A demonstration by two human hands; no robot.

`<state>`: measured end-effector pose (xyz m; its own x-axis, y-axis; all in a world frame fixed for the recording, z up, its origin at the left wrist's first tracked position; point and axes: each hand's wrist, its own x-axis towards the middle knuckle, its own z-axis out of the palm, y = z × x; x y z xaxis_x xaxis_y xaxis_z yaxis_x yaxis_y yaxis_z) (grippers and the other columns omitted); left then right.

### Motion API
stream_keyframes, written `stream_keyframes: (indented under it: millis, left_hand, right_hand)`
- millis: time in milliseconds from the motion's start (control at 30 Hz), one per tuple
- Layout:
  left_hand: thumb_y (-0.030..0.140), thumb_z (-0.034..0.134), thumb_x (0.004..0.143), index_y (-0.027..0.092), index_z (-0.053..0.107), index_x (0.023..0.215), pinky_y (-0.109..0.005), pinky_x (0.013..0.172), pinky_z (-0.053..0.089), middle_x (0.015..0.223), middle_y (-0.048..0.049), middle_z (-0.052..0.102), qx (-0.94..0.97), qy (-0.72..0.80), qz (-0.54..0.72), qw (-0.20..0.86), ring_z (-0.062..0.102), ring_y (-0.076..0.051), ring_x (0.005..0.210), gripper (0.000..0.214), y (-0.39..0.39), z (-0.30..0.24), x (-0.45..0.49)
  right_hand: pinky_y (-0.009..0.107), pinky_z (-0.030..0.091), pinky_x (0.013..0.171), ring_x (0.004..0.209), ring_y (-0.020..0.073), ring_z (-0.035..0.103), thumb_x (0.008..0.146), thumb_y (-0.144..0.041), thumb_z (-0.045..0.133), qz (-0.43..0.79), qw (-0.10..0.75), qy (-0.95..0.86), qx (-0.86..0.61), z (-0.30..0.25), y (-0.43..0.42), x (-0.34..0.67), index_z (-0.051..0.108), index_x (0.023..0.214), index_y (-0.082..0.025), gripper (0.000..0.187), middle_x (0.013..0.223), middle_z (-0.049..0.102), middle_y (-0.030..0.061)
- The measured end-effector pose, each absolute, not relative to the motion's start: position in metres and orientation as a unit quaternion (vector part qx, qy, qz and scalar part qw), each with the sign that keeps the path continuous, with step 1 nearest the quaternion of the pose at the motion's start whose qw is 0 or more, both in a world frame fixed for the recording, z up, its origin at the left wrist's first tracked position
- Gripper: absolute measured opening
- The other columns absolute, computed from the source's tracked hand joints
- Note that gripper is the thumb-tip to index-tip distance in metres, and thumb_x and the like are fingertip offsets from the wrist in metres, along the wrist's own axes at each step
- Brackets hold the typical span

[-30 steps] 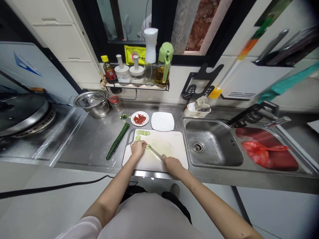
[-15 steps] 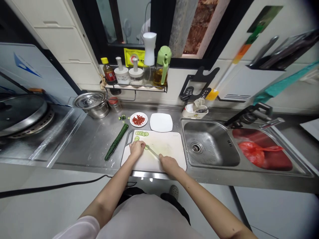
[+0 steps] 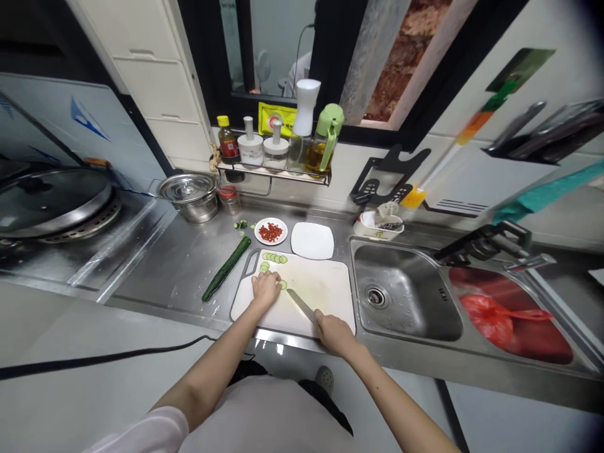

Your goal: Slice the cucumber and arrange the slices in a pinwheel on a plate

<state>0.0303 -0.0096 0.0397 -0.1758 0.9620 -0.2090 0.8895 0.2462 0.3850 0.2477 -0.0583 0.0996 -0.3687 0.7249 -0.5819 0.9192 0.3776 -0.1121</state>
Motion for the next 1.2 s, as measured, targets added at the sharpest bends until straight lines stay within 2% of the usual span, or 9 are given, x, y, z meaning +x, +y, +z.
stream_keyframes:
  millis: [200, 367, 467, 600, 767, 1000, 1200]
  left_hand:
    - [0.024, 0.054, 0.082, 0.024, 0.064, 0.092, -0.037, 0.088, 0.032, 0.1, -0.0042, 0.068, 0.586, 0.769, 0.103, 0.233, 0.056, -0.023, 0.103, 0.014, -0.011, 0.04, 0.031]
    - [0.024, 0.052, 0.084, 0.025, 0.063, 0.107, -0.038, 0.089, 0.031, 0.099, -0.0056, 0.068, 0.581, 0.769, 0.113, 0.241, 0.056, -0.024, 0.105, 0.025, -0.014, 0.038, 0.03]
    - [0.027, 0.053, 0.084, 0.025, 0.063, 0.105, -0.039, 0.09, 0.031, 0.104, -0.0062, 0.067, 0.588, 0.767, 0.101, 0.237, 0.055, -0.025, 0.107, 0.024, -0.014, 0.038, 0.031]
    - [0.024, 0.055, 0.083, 0.024, 0.062, 0.098, -0.038, 0.09, 0.031, 0.107, -0.0052, 0.066, 0.592, 0.766, 0.099, 0.23, 0.055, -0.023, 0.108, 0.016, -0.013, 0.038, 0.034]
    - [0.02, 0.054, 0.082, 0.024, 0.061, 0.091, -0.035, 0.087, 0.033, 0.093, -0.0009, 0.07, 0.576, 0.765, 0.138, 0.253, 0.059, -0.02, 0.099, 0.012, -0.011, 0.04, 0.031]
    - [0.03, 0.057, 0.083, 0.027, 0.063, 0.097, -0.034, 0.088, 0.035, 0.091, 0.0016, 0.072, 0.47, 0.82, 0.193, 0.263, 0.063, -0.019, 0.093, 0.015, -0.005, 0.039, -0.003]
    - [0.03, 0.054, 0.084, 0.028, 0.064, 0.099, -0.035, 0.091, 0.033, 0.091, 0.0012, 0.071, 0.451, 0.843, 0.174, 0.236, 0.061, -0.019, 0.097, 0.018, 0.002, 0.035, -0.017]
  right_hand:
    - [0.027, 0.033, 0.068, 0.091, 0.0216, 0.063, 0.098, -0.03, 0.03, -0.227, 0.177, 0.778, 0.559, 0.093, -0.055, 0.257, 0.05, 0.111, -0.019, 0.026, 0.096, 0.068, 0.0107]
    - [0.027, 0.034, 0.066, 0.089, 0.0214, 0.065, 0.099, -0.033, 0.028, -0.21, 0.163, 0.746, 0.61, 0.086, -0.045, 0.257, 0.049, 0.113, -0.019, 0.029, 0.095, 0.069, 0.011]
    - [0.027, 0.036, 0.067, 0.09, 0.0224, 0.065, 0.099, -0.033, 0.027, -0.19, 0.166, 0.734, 0.631, 0.085, -0.039, 0.257, 0.048, 0.115, -0.019, 0.03, 0.097, 0.069, 0.0126]
    - [0.028, 0.038, 0.068, 0.092, 0.0232, 0.066, 0.099, -0.033, 0.026, -0.182, 0.169, 0.728, 0.639, 0.084, -0.033, 0.256, 0.049, 0.115, -0.018, 0.032, 0.099, 0.068, 0.0134]
    - [0.028, 0.038, 0.066, 0.09, 0.0229, 0.066, 0.098, -0.033, 0.026, -0.18, 0.166, 0.727, 0.642, 0.083, -0.031, 0.255, 0.049, 0.113, -0.019, 0.031, 0.099, 0.069, 0.0125]
    - [0.028, 0.038, 0.066, 0.087, 0.0221, 0.066, 0.098, -0.031, 0.026, -0.178, 0.164, 0.727, 0.643, 0.079, -0.032, 0.255, 0.049, 0.114, -0.018, 0.03, 0.097, 0.069, 0.0124]
    - [0.028, 0.037, 0.066, 0.088, 0.0227, 0.066, 0.097, -0.029, 0.026, -0.18, 0.163, 0.729, 0.64, 0.081, -0.032, 0.255, 0.049, 0.115, -0.018, 0.031, 0.097, 0.069, 0.012]
